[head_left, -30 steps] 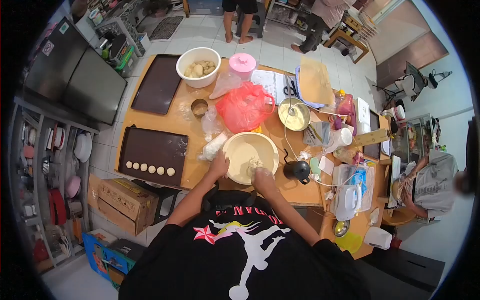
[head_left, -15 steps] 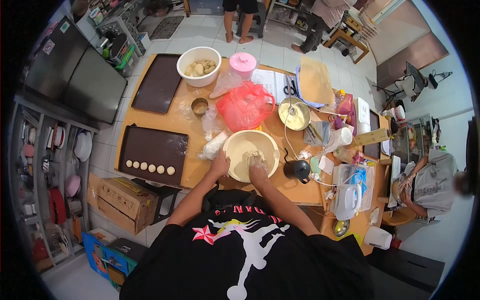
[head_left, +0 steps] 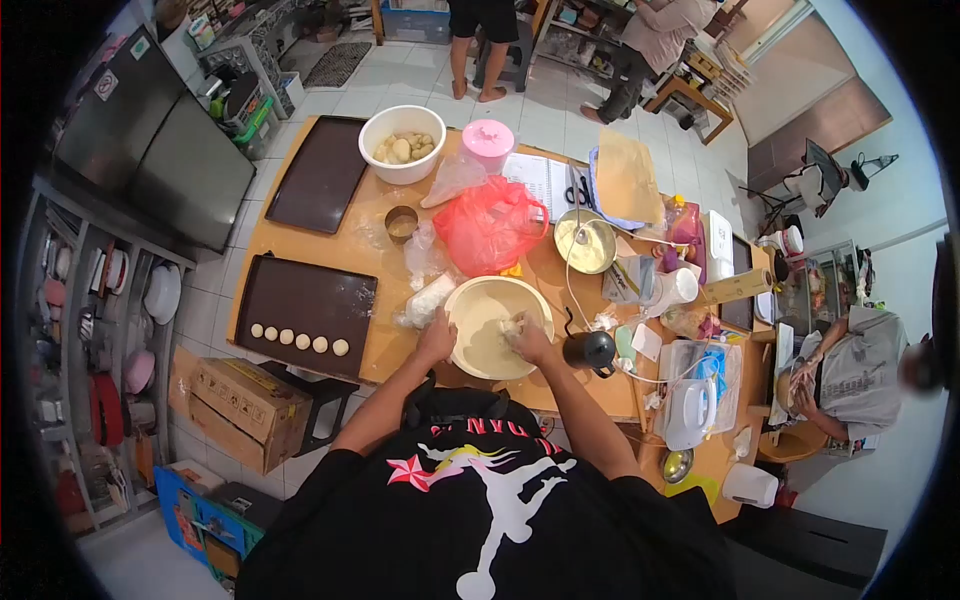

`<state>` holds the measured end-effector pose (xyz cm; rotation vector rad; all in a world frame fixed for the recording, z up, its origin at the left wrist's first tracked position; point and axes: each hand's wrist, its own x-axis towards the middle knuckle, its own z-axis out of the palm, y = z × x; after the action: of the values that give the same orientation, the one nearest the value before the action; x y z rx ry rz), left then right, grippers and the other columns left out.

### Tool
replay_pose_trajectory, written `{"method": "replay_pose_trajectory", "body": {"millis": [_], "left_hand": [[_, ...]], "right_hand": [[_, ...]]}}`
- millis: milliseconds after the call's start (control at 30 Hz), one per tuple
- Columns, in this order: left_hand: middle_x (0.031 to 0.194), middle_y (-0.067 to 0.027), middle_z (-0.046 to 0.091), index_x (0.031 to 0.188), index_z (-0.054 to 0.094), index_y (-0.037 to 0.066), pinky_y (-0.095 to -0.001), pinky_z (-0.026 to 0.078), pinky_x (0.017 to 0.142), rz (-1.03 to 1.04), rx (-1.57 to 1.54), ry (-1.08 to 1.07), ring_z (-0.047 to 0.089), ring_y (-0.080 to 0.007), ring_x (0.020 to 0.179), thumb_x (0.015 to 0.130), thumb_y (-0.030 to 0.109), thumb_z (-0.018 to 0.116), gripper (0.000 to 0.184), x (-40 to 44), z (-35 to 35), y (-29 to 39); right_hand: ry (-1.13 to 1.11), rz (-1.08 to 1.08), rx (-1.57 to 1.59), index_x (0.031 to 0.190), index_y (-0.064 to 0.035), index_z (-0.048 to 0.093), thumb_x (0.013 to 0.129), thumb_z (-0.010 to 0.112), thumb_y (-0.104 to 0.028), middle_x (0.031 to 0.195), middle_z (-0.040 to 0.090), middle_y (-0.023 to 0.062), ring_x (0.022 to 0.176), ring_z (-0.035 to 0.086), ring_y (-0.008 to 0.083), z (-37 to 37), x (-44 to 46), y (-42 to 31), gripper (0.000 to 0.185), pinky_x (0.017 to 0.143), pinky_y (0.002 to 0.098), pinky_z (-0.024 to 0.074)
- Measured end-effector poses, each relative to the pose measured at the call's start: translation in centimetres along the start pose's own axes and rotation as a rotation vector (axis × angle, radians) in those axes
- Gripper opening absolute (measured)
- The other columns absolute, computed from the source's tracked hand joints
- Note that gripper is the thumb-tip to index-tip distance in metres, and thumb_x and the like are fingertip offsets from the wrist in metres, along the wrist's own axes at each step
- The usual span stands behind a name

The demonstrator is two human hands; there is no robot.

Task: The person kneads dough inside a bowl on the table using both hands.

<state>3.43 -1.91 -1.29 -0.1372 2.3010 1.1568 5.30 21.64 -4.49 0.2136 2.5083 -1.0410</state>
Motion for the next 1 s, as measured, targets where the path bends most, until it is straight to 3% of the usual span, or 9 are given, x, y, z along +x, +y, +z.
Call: {"method": "replay_pose_trajectory", "body": {"millis": [100,200,300,400,500,700,800,900,1000], "left_hand": [[0.070,-0.0239,0.061,0.110,0.032,-0.006,-0.0388,0.053,0.044,0.022,0.034,0.020,0.059,-0.0294,0.042,0.090,0.013,0.044,0.030,0.1,-0.1,-0.1],[0.070,-0.0245,0.061,0.113,0.032,-0.007,-0.0397,0.053,0.044,-0.016,0.004,-0.018,0.060,-0.0297,0.043,0.090,0.013,0.045,0.033,-0.1,-0.3,0.2],[0.071,-0.0251,0.061,0.114,0.031,-0.008,-0.0398,0.053,0.044,0.015,0.007,-0.013,0.061,-0.0296,0.044,0.090,0.012,0.045,0.035,0.5,0.1,-0.6],[0.071,-0.0251,0.062,0.113,0.031,-0.008,-0.0399,0.053,0.044,0.059,0.023,0.011,0.061,-0.0299,0.045,0.089,0.012,0.046,0.035,0.6,0.1,-0.7],[0.078,-0.0257,0.060,0.109,0.033,-0.004,-0.0405,0.052,0.043,0.003,-0.051,-0.018,0.060,-0.0299,0.044,0.089,0.014,0.047,0.030,0.1,-0.3,0.0],[0.071,-0.0255,0.062,0.110,0.034,-0.006,-0.0412,0.053,0.045,-0.012,-0.037,0.014,0.061,-0.0318,0.046,0.090,0.014,0.047,0.031,0.3,0.3,-0.3],[0.076,-0.0277,0.062,0.112,0.034,-0.005,-0.0444,0.054,0.054,-0.028,0.016,0.001,0.063,-0.0354,0.052,0.090,0.016,0.047,0.033,0.5,0.2,-0.2],[0.079,-0.0288,0.062,0.115,0.033,-0.006,-0.0471,0.054,0.063,0.016,0.056,0.056,0.064,-0.0388,0.063,0.090,0.018,0.047,0.037,1.6,1.4,-2.3],[0.080,-0.0285,0.062,0.119,0.032,-0.005,-0.0484,0.052,0.072,0.190,0.277,0.180,0.064,-0.0417,0.072,0.090,0.019,0.047,0.040,2.5,2.1,-3.6]], "right_hand": [[0.075,0.415,0.764,0.112,-0.0052,0.047,0.081,0.061,-0.029,0.092,0.061,0.0267,0.086,0.062,0.0417,-0.6,0.4,-1.4,0.041,0.082,0.0438,0.0479],[-0.157,0.367,0.681,0.112,-0.0058,0.052,0.084,0.060,-0.029,0.094,0.059,0.0271,0.075,0.061,0.0424,-0.7,1.6,0.5,0.037,0.080,0.0445,0.0489],[0.011,0.145,0.010,0.105,-0.0078,0.062,0.085,0.060,-0.031,0.084,0.060,0.0202,0.079,0.061,0.0327,-1.1,0.7,-0.4,0.031,0.072,0.0417,0.0515],[0.459,-0.259,-0.521,0.105,-0.0111,0.066,0.084,0.061,-0.034,0.086,0.059,0.0219,0.092,0.058,0.0361,1.9,-0.2,0.7,0.031,0.080,0.0443,0.0473],[0.237,-0.064,-0.525,0.114,-0.0089,0.062,0.084,0.059,-0.034,0.113,0.051,0.0219,0.114,0.045,0.0347,-2.3,-3.1,-5.9,0.040,0.093,0.0441,0.0383],[0.187,-0.173,-0.494,0.119,-0.0124,0.057,0.088,0.053,-0.028,0.095,0.058,0.0235,0.096,0.057,0.0372,0.7,-2.5,-0.9,0.035,0.081,0.0468,0.0456],[0.032,-0.121,-0.515,0.122,-0.0105,0.054,0.088,0.052,-0.028,0.098,0.058,0.0251,0.099,0.056,0.0380,1.8,-0.6,0.7,0.038,0.084,0.0470,0.0452],[-0.121,-0.303,-0.465,0.109,-0.0079,0.058,0.086,0.053,-0.025,0.114,0.052,0.0271,0.100,0.055,0.0407,-1.0,-1.8,-2.2,0.029,0.084,0.0471,0.0467],[-0.003,-0.155,-0.525,0.127,-0.0083,0.047,0.080,0.062,-0.030,0.107,0.054,0.0285,0.106,0.052,0.0419,-0.4,-3.6,-2.3,0.054,0.091,0.0468,0.0428]]}}
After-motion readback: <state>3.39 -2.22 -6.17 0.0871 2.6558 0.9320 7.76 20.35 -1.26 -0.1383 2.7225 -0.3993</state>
